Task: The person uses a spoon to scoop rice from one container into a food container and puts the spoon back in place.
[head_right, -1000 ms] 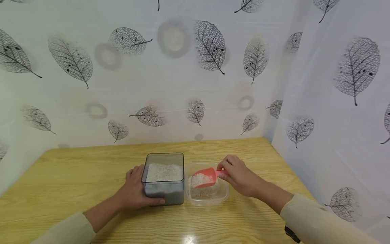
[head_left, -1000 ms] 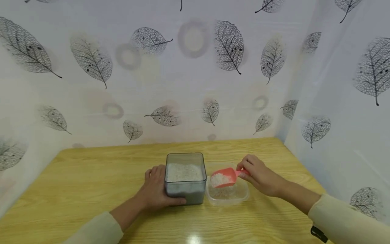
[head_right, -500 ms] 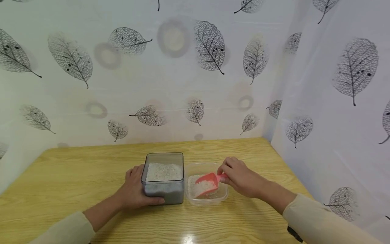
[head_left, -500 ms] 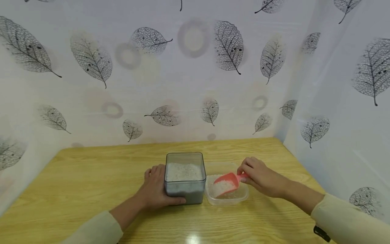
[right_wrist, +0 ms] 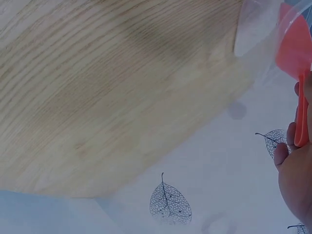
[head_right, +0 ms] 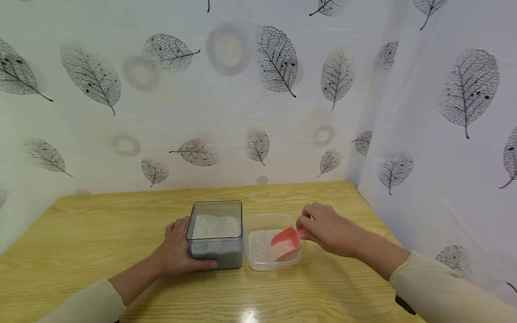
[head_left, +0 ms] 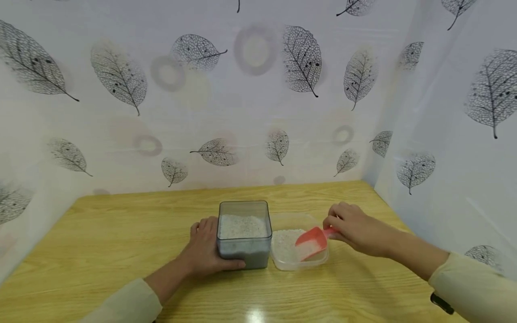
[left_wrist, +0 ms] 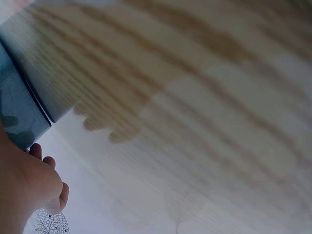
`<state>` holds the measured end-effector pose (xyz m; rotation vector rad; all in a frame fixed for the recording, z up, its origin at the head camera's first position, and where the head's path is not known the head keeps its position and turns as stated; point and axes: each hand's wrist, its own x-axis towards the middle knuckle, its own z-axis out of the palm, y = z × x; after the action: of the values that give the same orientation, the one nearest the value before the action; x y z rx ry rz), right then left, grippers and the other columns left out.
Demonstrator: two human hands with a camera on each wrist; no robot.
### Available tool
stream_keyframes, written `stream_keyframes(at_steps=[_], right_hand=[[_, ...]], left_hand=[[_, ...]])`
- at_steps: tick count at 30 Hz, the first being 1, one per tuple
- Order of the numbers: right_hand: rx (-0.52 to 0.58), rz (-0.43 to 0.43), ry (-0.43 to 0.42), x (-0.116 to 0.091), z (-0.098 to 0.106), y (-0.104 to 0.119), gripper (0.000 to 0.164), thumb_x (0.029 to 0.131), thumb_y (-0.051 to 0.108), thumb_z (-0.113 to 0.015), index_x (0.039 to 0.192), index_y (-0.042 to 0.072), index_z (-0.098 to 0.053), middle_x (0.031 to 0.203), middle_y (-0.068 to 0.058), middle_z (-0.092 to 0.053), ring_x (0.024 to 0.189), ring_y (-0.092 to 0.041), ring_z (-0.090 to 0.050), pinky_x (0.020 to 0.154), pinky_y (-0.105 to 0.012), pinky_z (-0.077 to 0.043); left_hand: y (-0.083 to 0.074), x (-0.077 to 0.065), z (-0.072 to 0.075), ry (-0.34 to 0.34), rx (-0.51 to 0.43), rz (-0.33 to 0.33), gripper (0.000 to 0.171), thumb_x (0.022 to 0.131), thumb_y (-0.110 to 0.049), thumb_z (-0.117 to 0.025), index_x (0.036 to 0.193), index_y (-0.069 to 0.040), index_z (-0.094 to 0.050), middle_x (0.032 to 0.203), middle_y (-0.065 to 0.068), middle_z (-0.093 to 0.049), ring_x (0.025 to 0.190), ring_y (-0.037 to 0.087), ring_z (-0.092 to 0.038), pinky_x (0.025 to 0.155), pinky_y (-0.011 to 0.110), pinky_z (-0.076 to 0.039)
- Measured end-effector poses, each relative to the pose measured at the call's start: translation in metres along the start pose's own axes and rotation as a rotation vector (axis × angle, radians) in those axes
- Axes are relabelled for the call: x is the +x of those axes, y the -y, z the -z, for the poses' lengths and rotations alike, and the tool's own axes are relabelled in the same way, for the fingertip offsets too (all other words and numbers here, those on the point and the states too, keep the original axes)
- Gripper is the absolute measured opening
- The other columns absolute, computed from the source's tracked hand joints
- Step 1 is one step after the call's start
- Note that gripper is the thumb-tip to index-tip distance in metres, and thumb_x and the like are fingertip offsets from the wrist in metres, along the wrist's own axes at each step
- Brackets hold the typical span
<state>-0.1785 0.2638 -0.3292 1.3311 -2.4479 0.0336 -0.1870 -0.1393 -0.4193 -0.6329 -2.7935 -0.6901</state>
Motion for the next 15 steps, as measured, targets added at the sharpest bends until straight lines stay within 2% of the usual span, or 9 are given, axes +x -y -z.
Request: stream_keyframes(at_steps=[4,6,8,10,13,15], right_hand=[[-0.069,0.005,0.022,0.004,0.011,0.001,0.016,0.089,0.028,-0.071,0.101,0.022,-0.061,0.097,0.011,-0.045,0.086,-0.005,-0.034,0.076,-0.026,-0.029],[-0.110,0.035,0.006,0.007,0.015,0.001,0.014,0.091,0.031,-0.068,0.099,0.021,-0.062,0.096,0.009,-0.045,0.086,-0.008,-0.036,0.076,-0.027,-0.031],[-0.157,0.083,-0.029,0.011,0.019,0.001,0.017,0.098,0.036,-0.058,0.098,0.020,-0.063,0.095,0.007,-0.045,0.085,-0.010,-0.037,0.076,-0.029,-0.034],[-0.205,0.138,-0.072,0.016,0.024,0.002,0.028,0.104,0.039,-0.045,0.097,0.019,-0.062,0.093,0.005,-0.045,0.085,-0.013,-0.039,0.076,-0.031,-0.035],[-0.274,0.197,-0.137,0.024,0.035,0.004,0.041,0.109,0.040,-0.029,0.097,0.016,-0.060,0.093,0.001,-0.047,0.085,-0.018,-0.042,0.076,-0.035,-0.037],[-0.308,0.205,-0.165,0.031,0.044,0.006,0.044,0.110,0.038,-0.025,0.098,0.015,-0.060,0.094,-0.001,-0.049,0.087,-0.021,-0.044,0.076,-0.037,-0.037]], left_hand=[[0.001,0.000,0.001,-0.009,0.003,-0.001,0.114,0.054,-0.087,-0.073,0.131,-0.008,-0.043,0.114,0.003,-0.050,0.108,0.023,-0.045,0.097,0.048,-0.028],[0.002,0.001,0.000,-0.008,0.004,-0.002,0.114,0.054,-0.087,-0.072,0.131,-0.008,-0.043,0.114,0.002,-0.050,0.108,0.022,-0.045,0.097,0.048,-0.028],[0.003,0.001,-0.001,-0.004,0.001,-0.002,0.114,0.054,-0.088,-0.072,0.131,-0.009,-0.043,0.114,0.002,-0.050,0.108,0.021,-0.045,0.097,0.048,-0.028],[0.003,0.001,-0.001,-0.002,-0.006,-0.003,0.113,0.054,-0.088,-0.072,0.130,-0.009,-0.044,0.113,0.001,-0.050,0.107,0.021,-0.044,0.097,0.048,-0.028],[0.002,0.000,-0.001,-0.006,-0.010,-0.006,0.112,0.054,-0.087,-0.072,0.130,-0.010,-0.044,0.112,0.001,-0.050,0.105,0.020,-0.044,0.097,0.048,-0.028],[0.001,0.000,0.000,-0.008,-0.013,-0.006,0.112,0.053,-0.086,-0.073,0.129,-0.010,-0.044,0.112,0.001,-0.050,0.105,0.020,-0.044,0.097,0.048,-0.028]])
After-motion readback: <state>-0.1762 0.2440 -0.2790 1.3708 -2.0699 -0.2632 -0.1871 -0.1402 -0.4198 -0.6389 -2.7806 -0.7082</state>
